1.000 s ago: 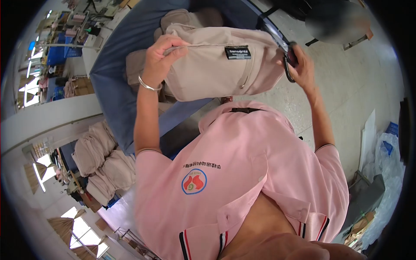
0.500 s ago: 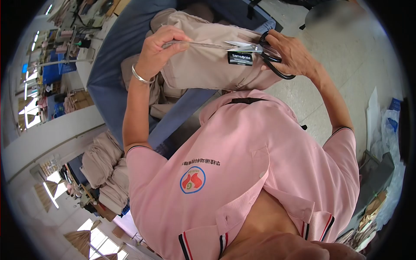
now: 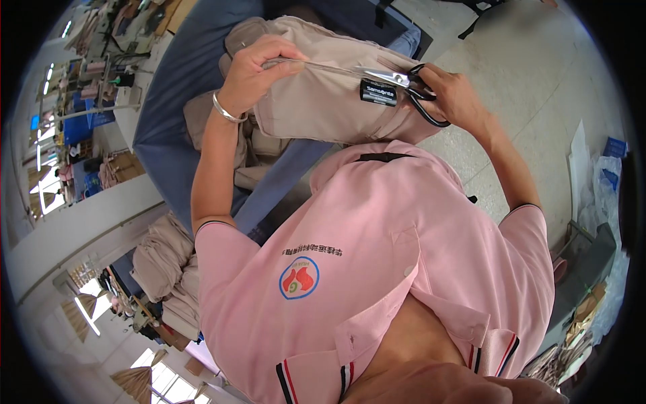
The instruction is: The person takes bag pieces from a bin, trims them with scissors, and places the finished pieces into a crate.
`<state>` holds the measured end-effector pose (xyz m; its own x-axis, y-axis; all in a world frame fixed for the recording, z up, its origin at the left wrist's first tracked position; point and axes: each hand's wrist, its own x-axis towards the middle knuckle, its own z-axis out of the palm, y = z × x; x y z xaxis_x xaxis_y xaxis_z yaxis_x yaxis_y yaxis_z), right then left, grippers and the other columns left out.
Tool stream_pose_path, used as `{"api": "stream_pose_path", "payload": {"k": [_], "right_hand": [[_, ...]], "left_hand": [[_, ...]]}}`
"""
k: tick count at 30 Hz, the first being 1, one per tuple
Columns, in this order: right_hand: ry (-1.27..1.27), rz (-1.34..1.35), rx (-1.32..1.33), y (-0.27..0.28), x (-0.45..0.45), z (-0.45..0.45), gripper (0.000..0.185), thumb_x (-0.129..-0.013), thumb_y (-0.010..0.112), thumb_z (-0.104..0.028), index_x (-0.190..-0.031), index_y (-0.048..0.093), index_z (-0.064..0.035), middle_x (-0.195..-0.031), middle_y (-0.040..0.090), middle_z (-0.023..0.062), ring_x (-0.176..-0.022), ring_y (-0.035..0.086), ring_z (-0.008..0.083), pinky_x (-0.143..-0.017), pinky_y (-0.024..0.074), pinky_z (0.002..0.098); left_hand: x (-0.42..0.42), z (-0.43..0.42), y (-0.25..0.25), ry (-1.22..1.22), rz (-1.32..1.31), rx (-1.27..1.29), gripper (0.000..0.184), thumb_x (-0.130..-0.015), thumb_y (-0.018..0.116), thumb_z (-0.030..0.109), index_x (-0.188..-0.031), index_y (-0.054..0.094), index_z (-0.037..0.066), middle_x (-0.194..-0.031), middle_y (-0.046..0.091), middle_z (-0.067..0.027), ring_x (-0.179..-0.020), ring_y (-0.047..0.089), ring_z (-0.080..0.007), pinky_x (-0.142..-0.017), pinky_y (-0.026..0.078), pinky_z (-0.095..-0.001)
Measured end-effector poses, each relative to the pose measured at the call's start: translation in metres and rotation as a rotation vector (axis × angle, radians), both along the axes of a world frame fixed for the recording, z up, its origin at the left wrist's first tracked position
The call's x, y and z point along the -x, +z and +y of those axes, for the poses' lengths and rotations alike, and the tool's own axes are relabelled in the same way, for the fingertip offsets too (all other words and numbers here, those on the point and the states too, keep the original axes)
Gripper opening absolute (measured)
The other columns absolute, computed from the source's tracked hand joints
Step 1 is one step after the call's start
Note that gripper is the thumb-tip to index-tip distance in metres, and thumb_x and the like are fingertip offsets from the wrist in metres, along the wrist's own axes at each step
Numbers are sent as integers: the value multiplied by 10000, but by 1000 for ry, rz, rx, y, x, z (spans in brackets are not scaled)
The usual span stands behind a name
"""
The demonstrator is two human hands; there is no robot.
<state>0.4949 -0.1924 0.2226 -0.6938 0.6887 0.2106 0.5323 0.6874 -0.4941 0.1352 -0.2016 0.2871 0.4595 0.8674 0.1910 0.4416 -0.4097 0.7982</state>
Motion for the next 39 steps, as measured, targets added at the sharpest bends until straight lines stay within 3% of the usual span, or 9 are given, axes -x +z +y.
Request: {"api": "stream_pose_path", "payload": {"k": [7, 11, 15, 18, 24, 28, 31, 36, 39], "right_hand": [[0, 212, 102, -20, 15, -8, 323, -674, 715, -70, -921, 513, -24, -814, 568, 145, -780, 586, 352, -652, 466, 407], [63, 249, 215, -11, 21, -25, 271, -676, 694, -57, -867, 505, -20, -750, 544, 150, -748, 571, 345, -647, 450, 401], [120, 236, 211, -2, 23, -37, 262, -676, 683, -38, -869, 506, -22, -756, 549, 145, -729, 565, 337, -642, 446, 390], [73, 270, 272, -4, 18, -37, 278, -670, 682, -27, -895, 518, -19, -769, 546, 148, -724, 551, 349, -648, 446, 390], [-230, 612, 403, -11, -3, -30, 274, -801, 681, -33, -1055, 579, -17, -1013, 629, 47, -990, 586, 158, -895, 437, 289], [-595, 800, 467, -30, -11, -23, 239, -824, 718, -132, -987, 588, -15, -866, 624, 29, -813, 596, 104, -751, 468, 251], [-743, 871, 669, -55, -17, -37, 247, -819, 729, -172, -949, 589, -16, -767, 613, 18, -696, 594, 87, -645, 470, 240], [-874, 494, 805, -94, -30, -78, 228, -852, 672, -204, -872, 597, 10, -654, 581, 24, -574, 532, 100, -520, 413, 284], [-903, 404, 687, -131, -27, -102, 316, -861, 642, -285, -863, 607, 29, -626, 586, 108, -552, 536, 216, -533, 414, 360]], "left_hand": [[-8, 11, -8, 13, 5, 35, 93, -838, 665, 53, -915, 697, 13, -918, 637, -34, -926, 588, -136, -852, 451, -270], [49, 34, -43, 219, -537, 25, 186, -934, 565, 142, -943, 679, -4, -1017, 639, -56, -1003, 606, -157, -920, 466, -290], [47, 34, -83, 393, -723, 618, 258, -942, 579, 178, -1118, 646, 1, -1056, 658, -30, -952, 601, -114, -856, 471, -238], [45, 18, -88, 394, -751, 606, 258, -946, 574, 187, -1096, 650, -7, -996, 667, -30, -864, 608, -93, -807, 483, -231], [23, -9, 31, 666, -547, -90, 196, -919, 616, 131, -771, 646, 6, -753, 543, 72, -695, 435, -29, -632, 354, -177], [-20, -34, 51, 661, -122, -369, 110, -843, 673, 98, -800, 666, -3, -767, 629, -23, -701, 555, -126, -668, 440, -259], [-74, -48, -25, 379, 123, -486, 137, -799, 708, 151, -740, 649, 42, -762, 625, -81, -706, 578, -251, -652, 466, -356], [-144, -79, -170, 147, 162, -224, 119, -794, 688, 163, -734, 644, 70, -764, 605, -49, -733, 569, -250, -655, 468, -367], [-159, -79, -187, 78, 183, -192, 177, -779, 695, 184, -688, 595, 71, -735, 566, -52, -730, 556, -249, -621, 467, -370]]}}
